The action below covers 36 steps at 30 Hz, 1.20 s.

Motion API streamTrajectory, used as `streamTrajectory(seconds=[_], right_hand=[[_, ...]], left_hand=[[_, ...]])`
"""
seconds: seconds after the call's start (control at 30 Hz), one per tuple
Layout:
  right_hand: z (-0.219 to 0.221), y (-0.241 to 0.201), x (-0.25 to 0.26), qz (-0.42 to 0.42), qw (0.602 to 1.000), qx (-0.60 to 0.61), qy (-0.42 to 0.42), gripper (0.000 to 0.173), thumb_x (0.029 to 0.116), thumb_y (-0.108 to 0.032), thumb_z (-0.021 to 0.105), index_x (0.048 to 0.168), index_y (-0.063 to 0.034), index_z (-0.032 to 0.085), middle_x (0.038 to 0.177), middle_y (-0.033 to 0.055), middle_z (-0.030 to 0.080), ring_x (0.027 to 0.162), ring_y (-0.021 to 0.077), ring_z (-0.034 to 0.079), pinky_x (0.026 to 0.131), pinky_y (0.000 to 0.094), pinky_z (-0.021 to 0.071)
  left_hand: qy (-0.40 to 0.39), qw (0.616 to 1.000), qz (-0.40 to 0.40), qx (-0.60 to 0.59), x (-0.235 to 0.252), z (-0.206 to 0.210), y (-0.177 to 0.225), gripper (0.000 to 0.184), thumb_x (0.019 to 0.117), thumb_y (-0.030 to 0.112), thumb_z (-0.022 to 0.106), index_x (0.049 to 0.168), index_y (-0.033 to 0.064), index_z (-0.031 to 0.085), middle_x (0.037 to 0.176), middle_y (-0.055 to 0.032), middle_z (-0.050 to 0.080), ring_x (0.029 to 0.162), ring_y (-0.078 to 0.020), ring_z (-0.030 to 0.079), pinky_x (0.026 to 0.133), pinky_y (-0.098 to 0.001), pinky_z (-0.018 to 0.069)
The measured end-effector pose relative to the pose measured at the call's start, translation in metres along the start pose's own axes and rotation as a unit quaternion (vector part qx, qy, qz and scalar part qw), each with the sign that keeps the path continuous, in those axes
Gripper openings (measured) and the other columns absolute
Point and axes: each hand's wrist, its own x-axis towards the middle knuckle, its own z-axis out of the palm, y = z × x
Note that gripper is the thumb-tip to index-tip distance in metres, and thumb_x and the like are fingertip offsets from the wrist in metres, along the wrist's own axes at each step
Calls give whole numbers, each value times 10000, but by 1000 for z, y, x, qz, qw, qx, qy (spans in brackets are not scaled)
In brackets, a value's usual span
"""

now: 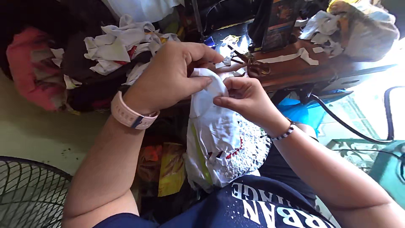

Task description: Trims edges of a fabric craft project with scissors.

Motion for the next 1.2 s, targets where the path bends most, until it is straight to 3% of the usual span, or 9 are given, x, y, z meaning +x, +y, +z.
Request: streamTrajectory(seconds=[0.07, 0.17, 0.23, 0.4, 0.73, 0.87, 0.97, 1.07, 1.2], right_hand=[[2, -9, -10, 8, 1000, 0, 2, 121, 883, 26, 735, 983, 1, 671, 825, 52, 703, 673, 82, 661, 613, 206, 578], [4, -12, -21, 6, 1000, 0, 8, 115, 888, 25, 728, 983, -6, 670, 798, 40, 695, 655, 75, 653, 598, 200, 573], [3, -12, -29, 0, 1000, -1, 13, 95, 900, 10, 724, 984, -3, 679, 820, 45, 704, 687, 88, 672, 625, 219, 594], [1, -1, -49, -31, 997, -69, 5, 71, 904, -69, 725, 954, -33, 690, 940, 33, 694, 867, 108, 688, 797, 280, 609], [-9, 6, -92, 46, 997, -48, 32, 103, 910, -74, 728, 1010, -54, 713, 924, 6, 723, 833, 89, 698, 785, 270, 616], [-29, -8, -109, 12, 994, -56, 95, 78, 933, -87, 714, 1009, -87, 731, 957, -11, 709, 821, 72, 672, 729, 231, 595], [-40, -21, -121, -22, 989, -74, 129, 106, 952, -101, 702, 1055, -99, 730, 980, -25, 712, 805, 64, 678, 706, 222, 600], [-47, -35, -130, -54, 985, -74, 143, 121, 963, -129, 704, 1081, -122, 733, 1002, -47, 707, 849, 56, 679, 760, 222, 601], [-45, -48, -142, -85, 982, -71, 151, 169, 970, -183, 708, 1135, -170, 741, 1041, -75, 720, 906, 58, 694, 807, 230, 608]], left_hand=[[11, 997, 4, 74, -5, -6, 9, 229, 897, 75, 715, 1125, 69, 732, 1054, -10, 726, 907, -20, 683, 799, -174, 584], [37, 993, 24, 112, -11, -16, 24, 96, 899, 114, 687, 988, 112, 721, 952, 27, 691, 792, 8, 633, 678, -148, 534], [61, 994, 46, 82, -15, -25, 32, 89, 909, 110, 695, 998, 111, 690, 916, 69, 690, 761, 29, 627, 660, -134, 533], [119, 988, 97, -25, -29, -45, 37, 108, 923, 131, 712, 1025, 144, 677, 984, 98, 701, 913, -32, 685, 829, -205, 596], [270, 958, 52, -81, -52, -67, 28, 145, 894, 107, 769, 846, 208, 677, 836, 99, 715, 822, -31, 699, 790, -212, 602], [182, 978, 98, -23, -71, -128, -46, 148, 962, 123, 719, 1096, 181, 739, 1033, 46, 726, 969, -93, 706, 893, -320, 609], [222, 972, 74, 26, -83, -119, -34, 216, 912, 176, 795, 1122, 180, 745, 1085, 43, 739, 1013, -93, 707, 927, -307, 599], [265, 964, 20, 28, -92, -85, 7, 169, 937, 201, 747, 1088, 155, 687, 1051, 91, 717, 998, -41, 684, 933, -251, 566], [250, 965, 57, -60, -97, -77, 1, 108, 966, 155, 703, 1057, 144, 647, 1044, 35, 735, 991, -134, 719, 931, -331, 598]])
